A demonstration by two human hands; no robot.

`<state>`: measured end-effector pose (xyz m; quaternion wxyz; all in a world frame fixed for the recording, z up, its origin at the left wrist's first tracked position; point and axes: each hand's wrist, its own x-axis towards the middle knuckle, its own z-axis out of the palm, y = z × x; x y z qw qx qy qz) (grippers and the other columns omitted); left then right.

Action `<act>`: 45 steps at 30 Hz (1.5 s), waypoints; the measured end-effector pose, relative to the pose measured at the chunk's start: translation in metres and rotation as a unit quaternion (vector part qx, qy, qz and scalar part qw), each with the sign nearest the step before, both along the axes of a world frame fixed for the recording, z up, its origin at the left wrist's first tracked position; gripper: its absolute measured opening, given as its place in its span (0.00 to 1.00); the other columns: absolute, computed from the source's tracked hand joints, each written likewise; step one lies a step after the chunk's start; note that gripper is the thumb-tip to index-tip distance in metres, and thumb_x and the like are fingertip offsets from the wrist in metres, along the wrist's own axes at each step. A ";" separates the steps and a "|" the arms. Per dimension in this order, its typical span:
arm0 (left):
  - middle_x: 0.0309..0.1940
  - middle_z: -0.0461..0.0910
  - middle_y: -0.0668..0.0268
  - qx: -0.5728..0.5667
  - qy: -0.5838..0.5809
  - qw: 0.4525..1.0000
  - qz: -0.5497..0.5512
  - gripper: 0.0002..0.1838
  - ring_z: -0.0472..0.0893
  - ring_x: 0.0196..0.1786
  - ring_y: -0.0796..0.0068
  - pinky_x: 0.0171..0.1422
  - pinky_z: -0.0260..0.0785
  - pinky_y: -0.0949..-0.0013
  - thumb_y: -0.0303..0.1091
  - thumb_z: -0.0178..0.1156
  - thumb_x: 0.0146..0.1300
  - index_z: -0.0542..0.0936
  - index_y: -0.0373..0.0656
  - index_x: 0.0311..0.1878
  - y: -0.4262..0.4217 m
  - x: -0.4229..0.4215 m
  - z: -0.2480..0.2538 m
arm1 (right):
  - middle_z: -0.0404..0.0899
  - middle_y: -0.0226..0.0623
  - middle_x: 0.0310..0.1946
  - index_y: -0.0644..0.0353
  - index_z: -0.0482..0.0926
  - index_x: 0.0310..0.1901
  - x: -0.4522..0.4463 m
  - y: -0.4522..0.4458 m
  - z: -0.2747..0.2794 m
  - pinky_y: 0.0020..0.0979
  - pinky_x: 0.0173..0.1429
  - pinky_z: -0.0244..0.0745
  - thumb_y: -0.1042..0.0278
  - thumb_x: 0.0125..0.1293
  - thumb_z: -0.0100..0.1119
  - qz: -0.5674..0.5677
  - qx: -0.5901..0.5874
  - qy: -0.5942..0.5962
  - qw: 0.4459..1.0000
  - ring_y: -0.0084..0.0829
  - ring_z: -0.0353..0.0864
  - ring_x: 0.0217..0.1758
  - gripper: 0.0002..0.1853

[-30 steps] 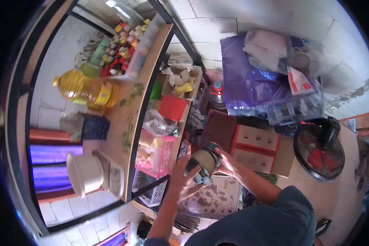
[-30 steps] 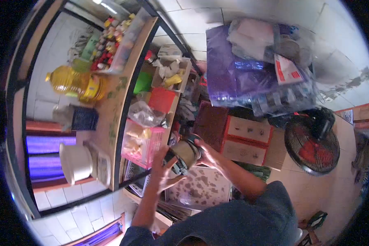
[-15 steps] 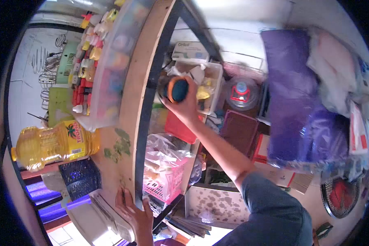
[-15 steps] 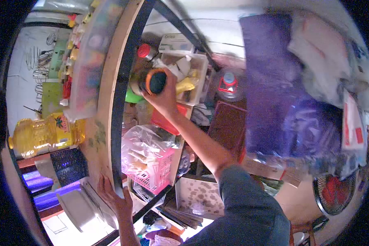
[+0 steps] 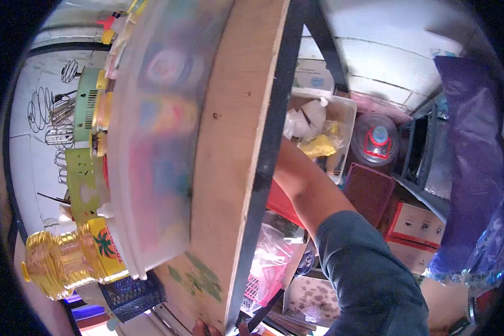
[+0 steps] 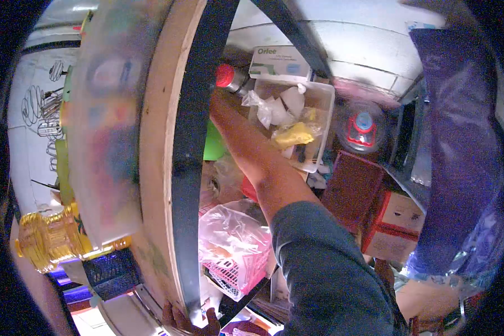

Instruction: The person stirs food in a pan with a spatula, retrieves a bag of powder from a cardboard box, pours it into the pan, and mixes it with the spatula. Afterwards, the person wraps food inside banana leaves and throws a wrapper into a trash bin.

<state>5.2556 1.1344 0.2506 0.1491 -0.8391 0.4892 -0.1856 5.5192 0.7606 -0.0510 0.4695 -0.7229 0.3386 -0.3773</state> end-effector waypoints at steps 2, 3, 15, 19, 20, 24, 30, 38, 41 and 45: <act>0.52 0.67 0.45 0.000 0.005 1.000 0.005 0.39 0.70 0.52 0.47 0.53 0.66 0.47 0.49 0.66 0.51 0.62 0.38 0.61 -0.003 0.003 0.002 | 0.71 0.44 0.41 0.60 0.69 0.51 0.000 -0.002 -0.002 0.38 0.50 0.67 0.64 0.46 0.66 0.009 -0.006 0.016 1.000 0.42 0.70 0.45 0.29; 0.52 0.66 0.45 -0.001 0.005 1.000 0.005 0.39 0.69 0.52 0.47 0.53 0.65 0.47 0.49 0.66 0.52 0.62 0.38 0.61 -0.004 0.005 0.002 | 0.71 0.44 0.41 0.60 0.69 0.50 -0.001 -0.003 -0.002 0.38 0.50 0.67 0.64 0.46 0.65 0.011 -0.007 0.019 1.000 0.42 0.70 0.45 0.28; 0.54 0.64 0.44 0.015 0.017 1.000 0.011 0.39 0.67 0.55 0.45 0.57 0.61 0.46 0.49 0.64 0.52 0.60 0.38 0.62 -0.008 0.013 0.006 | 0.75 0.42 0.35 0.61 0.73 0.47 -0.003 -0.004 -0.008 0.36 0.43 0.68 0.66 0.53 0.62 0.036 -0.025 0.038 0.998 0.37 0.73 0.37 0.19; 0.55 0.63 0.44 0.010 0.018 1.000 0.009 0.39 0.66 0.55 0.45 0.58 0.60 0.45 0.49 0.64 0.53 0.60 0.39 0.62 -0.002 0.012 0.008 | 0.76 0.42 0.32 0.61 0.75 0.46 -0.014 -0.001 -0.004 0.35 0.41 0.69 0.67 0.55 0.60 0.034 -0.036 0.038 0.998 0.36 0.74 0.34 0.17; 0.55 0.63 0.44 0.009 0.019 1.000 0.009 0.39 0.66 0.56 0.45 0.58 0.59 0.45 0.49 0.64 0.53 0.59 0.39 0.62 0.000 0.012 0.007 | 0.76 0.42 0.32 0.61 0.75 0.46 -0.018 0.000 -0.003 0.35 0.40 0.69 0.67 0.55 0.60 0.031 -0.036 0.032 0.998 0.36 0.74 0.34 0.16; 0.56 0.62 0.43 -0.001 0.029 0.999 0.013 0.39 0.65 0.56 0.44 0.59 0.58 0.44 0.49 0.64 0.53 0.59 0.39 0.62 0.009 0.006 0.001 | 0.77 0.41 0.30 0.61 0.76 0.44 -0.037 0.001 0.010 0.34 0.38 0.69 0.67 0.57 0.59 0.008 -0.059 -0.002 0.998 0.34 0.75 0.31 0.13; 0.57 0.61 0.43 -0.025 0.037 0.999 0.015 0.39 0.63 0.57 0.44 0.61 0.56 0.43 0.49 0.63 0.53 0.58 0.39 0.63 0.016 0.001 -0.008 | 0.79 0.40 0.27 0.61 0.78 0.43 -0.160 0.064 0.061 0.32 0.35 0.70 0.68 0.61 0.57 -0.114 -0.092 -0.231 0.962 0.32 0.77 0.27 0.10; 0.58 0.63 0.48 -0.067 0.062 0.996 -0.001 0.36 0.64 0.57 0.44 0.60 0.58 0.44 0.47 0.63 0.49 0.65 0.41 0.60 0.012 -0.002 -0.001 | 0.80 0.44 0.35 0.70 0.76 0.48 -0.381 0.263 0.053 0.28 0.46 0.71 0.51 0.72 0.37 0.168 0.460 -0.067 0.869 0.27 0.77 0.38 0.26; 0.59 0.63 0.52 -0.086 0.104 0.991 0.020 0.38 0.64 0.60 0.50 0.63 0.55 0.46 0.46 0.64 0.46 0.66 0.43 0.61 0.011 -0.005 0.006 | 0.74 0.48 0.51 0.65 0.64 0.61 -0.424 0.304 0.064 0.30 0.51 0.71 0.49 0.70 0.41 0.197 0.326 -0.033 0.924 0.28 0.76 0.47 0.28; 0.59 0.64 0.56 -0.168 0.099 0.980 -0.027 0.36 0.64 0.60 0.55 0.66 0.52 0.47 0.45 0.65 0.45 0.68 0.46 0.60 0.021 -0.024 0.012 | 0.69 0.45 0.58 0.61 0.59 0.65 -0.462 0.316 0.114 0.34 0.55 0.70 0.51 0.69 0.45 0.221 0.469 -0.019 0.855 0.31 0.75 0.51 0.29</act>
